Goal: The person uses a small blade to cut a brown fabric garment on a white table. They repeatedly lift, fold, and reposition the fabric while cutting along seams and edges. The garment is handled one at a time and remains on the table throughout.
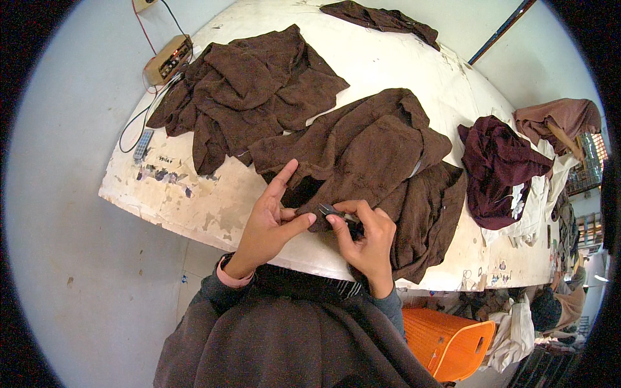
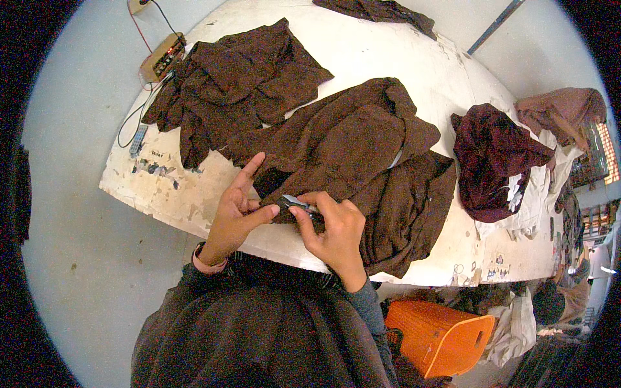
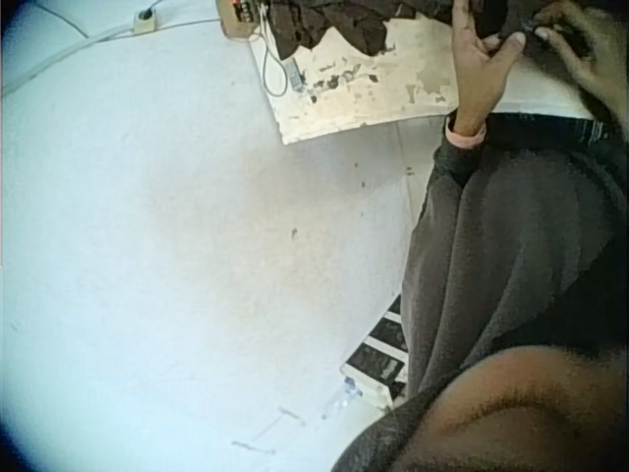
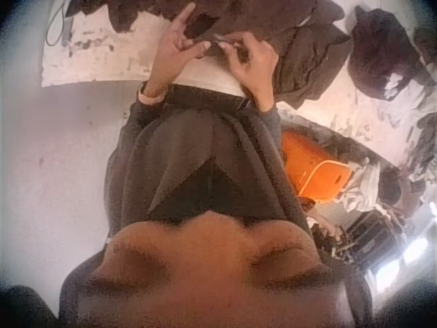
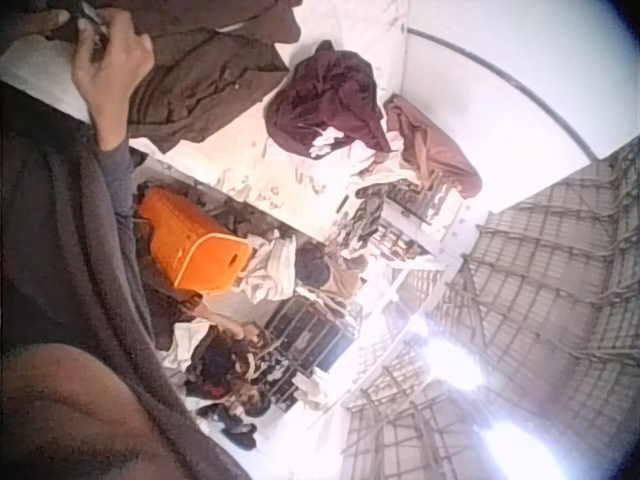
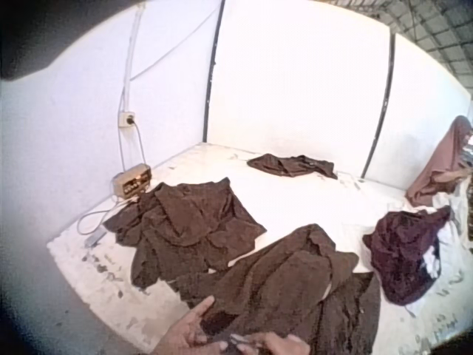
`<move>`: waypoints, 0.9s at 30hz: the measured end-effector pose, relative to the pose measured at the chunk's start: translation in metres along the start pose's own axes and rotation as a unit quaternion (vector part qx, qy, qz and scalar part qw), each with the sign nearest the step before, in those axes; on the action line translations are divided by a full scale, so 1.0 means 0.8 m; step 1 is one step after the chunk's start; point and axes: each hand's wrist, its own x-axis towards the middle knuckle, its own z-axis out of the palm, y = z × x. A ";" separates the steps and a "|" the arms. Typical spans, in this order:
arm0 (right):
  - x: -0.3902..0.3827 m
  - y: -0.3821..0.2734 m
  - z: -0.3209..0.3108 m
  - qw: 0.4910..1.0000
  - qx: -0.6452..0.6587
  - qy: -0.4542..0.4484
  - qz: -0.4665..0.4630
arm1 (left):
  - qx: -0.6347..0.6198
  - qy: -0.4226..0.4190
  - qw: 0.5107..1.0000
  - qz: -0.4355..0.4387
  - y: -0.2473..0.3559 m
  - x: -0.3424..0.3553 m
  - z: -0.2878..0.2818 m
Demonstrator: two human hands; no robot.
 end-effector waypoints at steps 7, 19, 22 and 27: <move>0.001 0.007 0.003 1.000 0.006 0.007 -0.015 | -0.019 -0.014 1.000 -0.014 0.000 0.002 -0.003; 0.000 0.004 0.003 1.000 0.004 0.013 -0.019 | -0.026 -0.007 0.999 -0.018 0.000 0.002 -0.003; 0.003 -0.003 0.000 0.999 -0.017 0.006 -0.038 | -0.004 -0.004 1.000 -0.012 0.005 0.001 -0.002; 0.003 -0.004 -0.001 0.996 -0.041 -0.005 -0.073 | -0.033 -0.011 0.999 -0.004 0.001 0.002 0.001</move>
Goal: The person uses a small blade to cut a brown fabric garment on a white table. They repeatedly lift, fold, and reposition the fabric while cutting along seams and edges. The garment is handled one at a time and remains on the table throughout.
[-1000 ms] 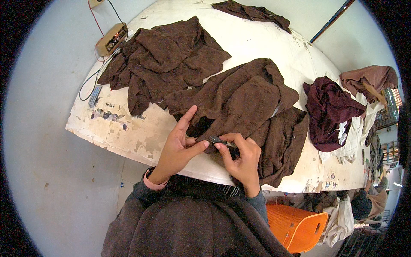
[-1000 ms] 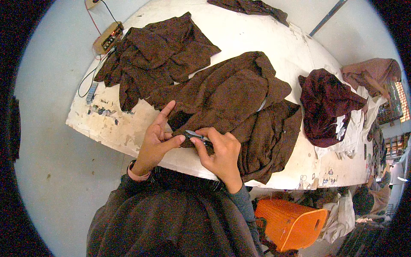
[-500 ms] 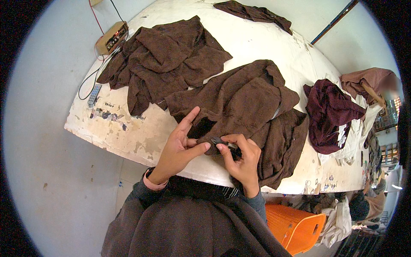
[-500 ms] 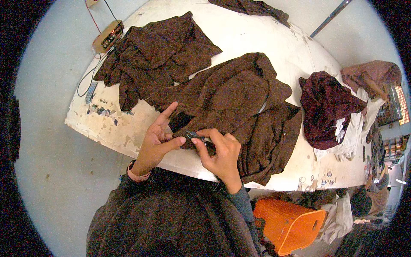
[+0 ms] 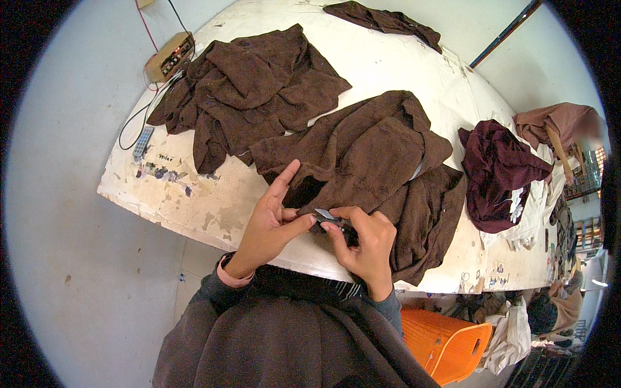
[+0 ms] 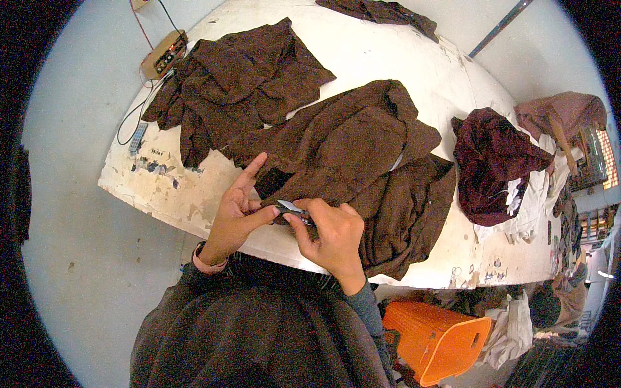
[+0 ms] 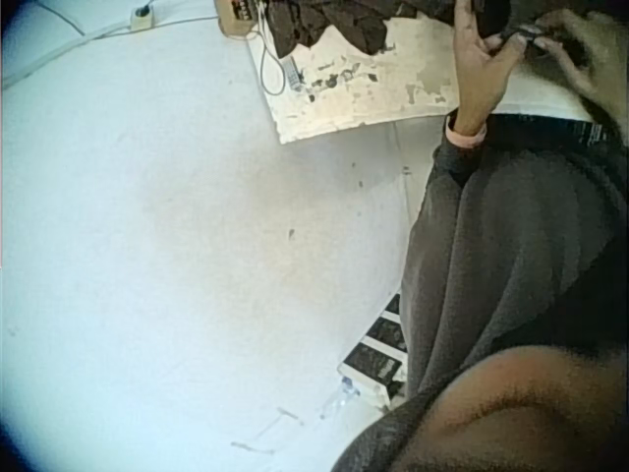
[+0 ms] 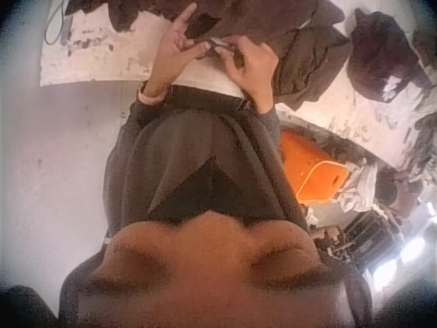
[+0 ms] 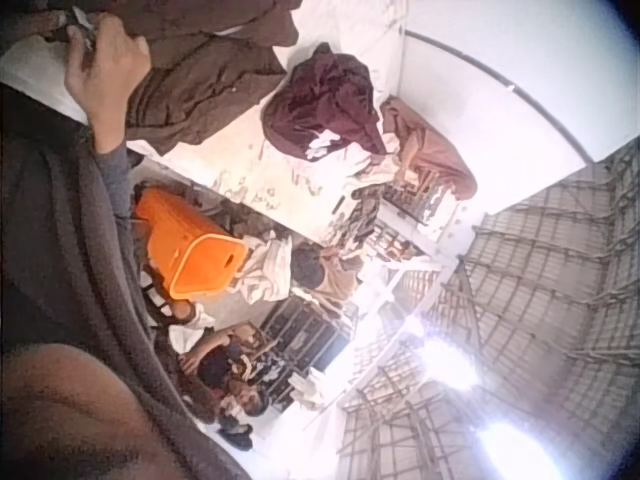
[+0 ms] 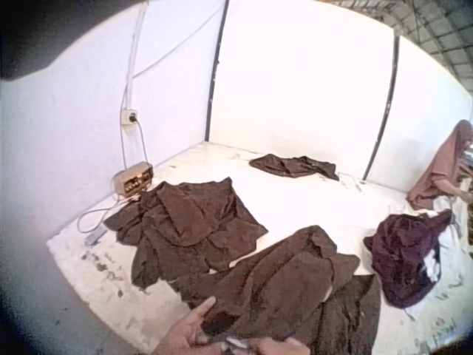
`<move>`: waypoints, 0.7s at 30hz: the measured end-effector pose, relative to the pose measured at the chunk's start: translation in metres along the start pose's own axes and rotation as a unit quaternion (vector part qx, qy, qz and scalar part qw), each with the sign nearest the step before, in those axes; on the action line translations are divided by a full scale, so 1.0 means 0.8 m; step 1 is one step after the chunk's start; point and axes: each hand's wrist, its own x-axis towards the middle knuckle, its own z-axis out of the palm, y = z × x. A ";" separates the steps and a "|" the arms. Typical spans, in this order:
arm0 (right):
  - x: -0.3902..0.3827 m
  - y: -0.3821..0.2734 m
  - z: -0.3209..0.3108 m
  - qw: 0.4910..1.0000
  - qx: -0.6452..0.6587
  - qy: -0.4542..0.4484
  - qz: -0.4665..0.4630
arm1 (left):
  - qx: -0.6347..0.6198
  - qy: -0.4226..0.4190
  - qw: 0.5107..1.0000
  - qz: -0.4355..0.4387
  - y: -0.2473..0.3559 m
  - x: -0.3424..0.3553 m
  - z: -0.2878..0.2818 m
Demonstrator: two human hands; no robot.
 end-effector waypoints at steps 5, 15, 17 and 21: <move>-0.001 -0.001 0.004 1.000 0.026 0.002 0.014 | 0.005 -0.007 1.000 -0.001 0.000 -0.001 -0.003; -0.001 -0.006 0.006 0.999 0.019 0.030 0.017 | -0.014 0.013 1.000 -0.009 -0.006 -0.003 -0.006; -0.001 -0.005 0.005 1.000 0.006 0.019 0.008 | -0.008 0.007 1.000 -0.009 -0.009 -0.002 -0.007; -0.004 -0.006 0.006 1.000 0.007 0.024 0.018 | -0.012 0.014 1.000 -0.005 -0.008 -0.002 -0.005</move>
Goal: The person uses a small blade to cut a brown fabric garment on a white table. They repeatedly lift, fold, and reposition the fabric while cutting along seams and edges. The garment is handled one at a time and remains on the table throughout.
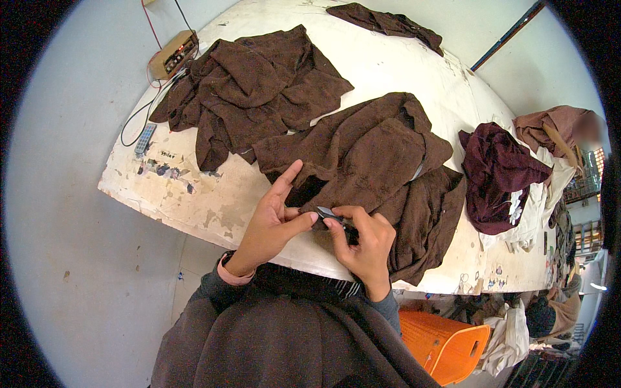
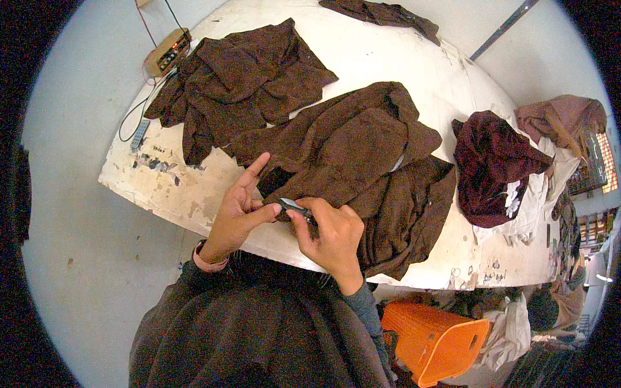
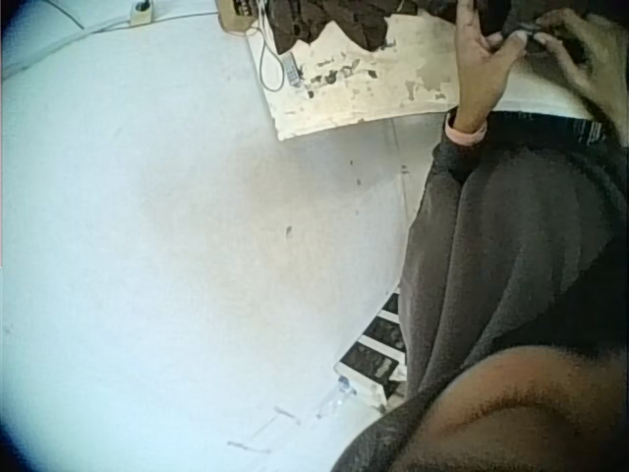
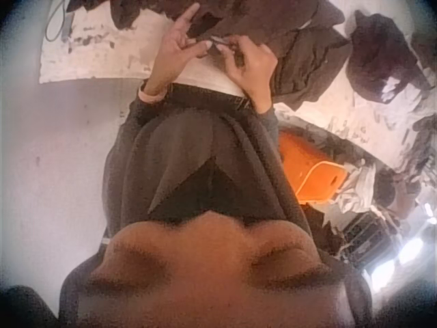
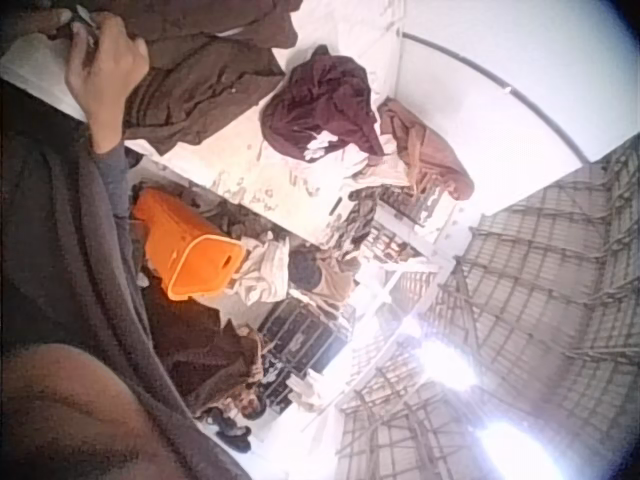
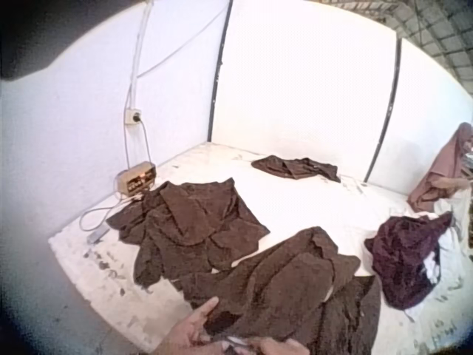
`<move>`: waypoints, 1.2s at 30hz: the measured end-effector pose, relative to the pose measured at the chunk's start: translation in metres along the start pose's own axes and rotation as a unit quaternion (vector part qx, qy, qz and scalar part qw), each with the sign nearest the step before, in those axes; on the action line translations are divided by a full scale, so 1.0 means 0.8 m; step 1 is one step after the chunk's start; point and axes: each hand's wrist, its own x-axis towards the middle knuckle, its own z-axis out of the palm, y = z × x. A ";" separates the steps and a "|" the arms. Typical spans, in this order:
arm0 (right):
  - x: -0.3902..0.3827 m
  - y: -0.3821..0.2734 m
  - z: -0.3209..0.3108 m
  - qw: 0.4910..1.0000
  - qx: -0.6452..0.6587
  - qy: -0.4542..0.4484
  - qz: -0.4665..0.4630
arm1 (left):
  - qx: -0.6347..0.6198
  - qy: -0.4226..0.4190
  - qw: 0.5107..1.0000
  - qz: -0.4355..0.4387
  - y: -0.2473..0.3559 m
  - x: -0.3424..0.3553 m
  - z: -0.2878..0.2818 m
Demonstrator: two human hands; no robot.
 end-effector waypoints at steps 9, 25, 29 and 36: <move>-0.002 0.000 0.001 0.999 0.036 -0.001 0.027 | 0.013 -0.021 1.000 0.010 0.004 -0.001 0.002; -0.002 -0.002 0.000 1.000 0.018 -0.007 0.025 | 0.001 -0.014 1.000 -0.001 -0.001 0.000 0.003; -0.003 -0.001 0.002 0.999 0.028 -0.007 0.023 | 0.003 -0.020 1.000 -0.004 -0.002 0.000 0.002; -0.010 0.005 0.012 0.989 0.106 0.034 0.100 | -0.008 -0.009 1.000 0.007 -0.003 -0.002 0.002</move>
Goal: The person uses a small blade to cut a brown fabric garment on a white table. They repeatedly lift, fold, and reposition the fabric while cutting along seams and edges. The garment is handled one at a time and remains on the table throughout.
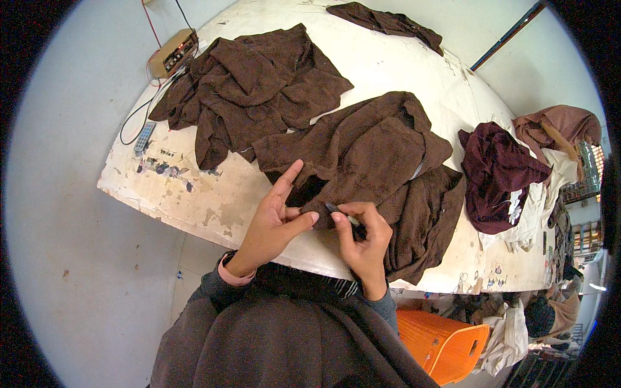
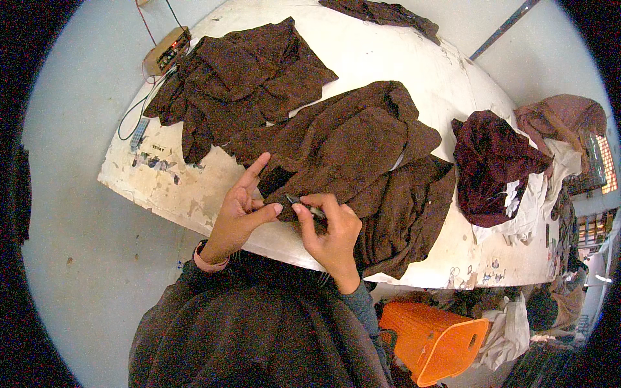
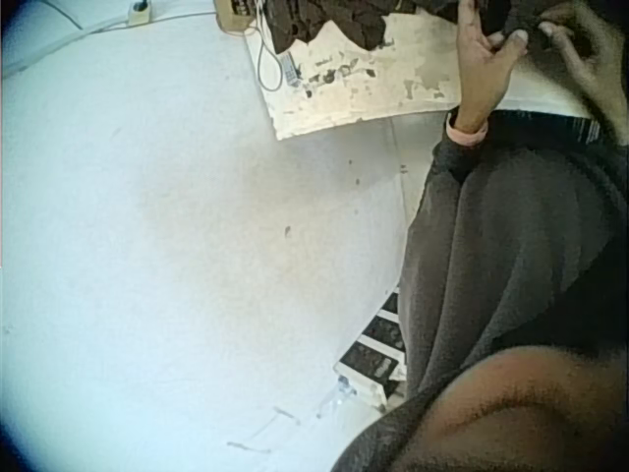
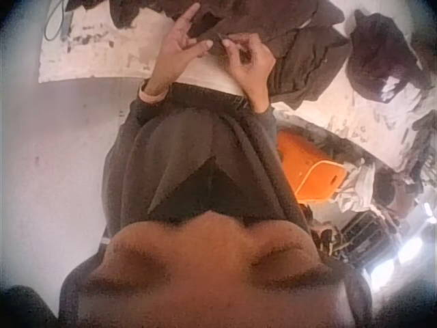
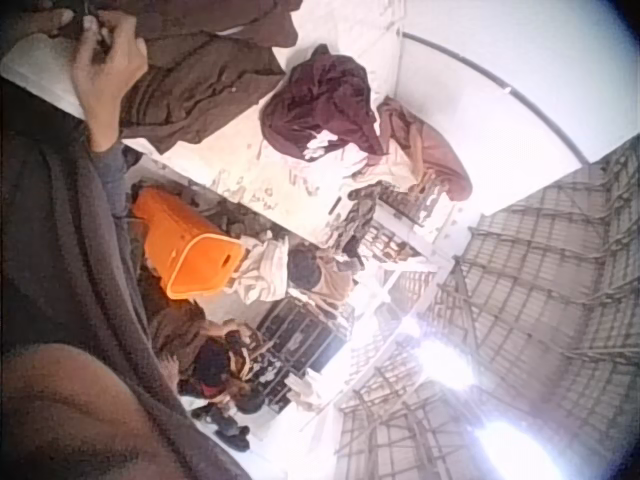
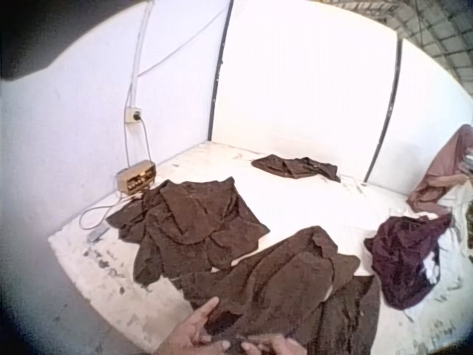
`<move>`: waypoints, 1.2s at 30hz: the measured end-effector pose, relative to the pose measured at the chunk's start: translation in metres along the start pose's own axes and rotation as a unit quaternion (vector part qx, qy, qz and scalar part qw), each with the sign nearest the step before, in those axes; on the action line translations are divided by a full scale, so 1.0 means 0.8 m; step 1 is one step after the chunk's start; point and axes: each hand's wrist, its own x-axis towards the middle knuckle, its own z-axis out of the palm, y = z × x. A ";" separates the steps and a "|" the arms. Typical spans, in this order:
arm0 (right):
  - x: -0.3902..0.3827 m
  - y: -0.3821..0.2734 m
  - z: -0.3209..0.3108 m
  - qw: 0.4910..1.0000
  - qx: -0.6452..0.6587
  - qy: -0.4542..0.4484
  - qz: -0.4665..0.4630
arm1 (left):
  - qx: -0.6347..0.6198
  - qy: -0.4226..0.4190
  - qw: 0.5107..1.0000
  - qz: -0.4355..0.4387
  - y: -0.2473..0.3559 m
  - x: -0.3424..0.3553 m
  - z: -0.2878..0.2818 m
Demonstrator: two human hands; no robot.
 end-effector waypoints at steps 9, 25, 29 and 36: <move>0.022 0.016 0.009 0.998 0.034 0.045 -0.036 | 0.019 -0.026 0.999 0.019 0.001 -0.003 0.006; 0.014 0.001 -0.023 0.986 0.148 -0.035 0.066 | 0.392 0.042 0.910 0.133 -0.005 -0.014 0.013; -0.001 0.016 -0.025 0.999 -0.023 0.000 0.032 | 0.437 0.038 0.889 0.134 -0.008 -0.011 0.013; 0.006 0.009 -0.008 0.978 0.154 0.023 0.137 | 0.391 0.045 0.909 0.135 -0.008 -0.011 0.018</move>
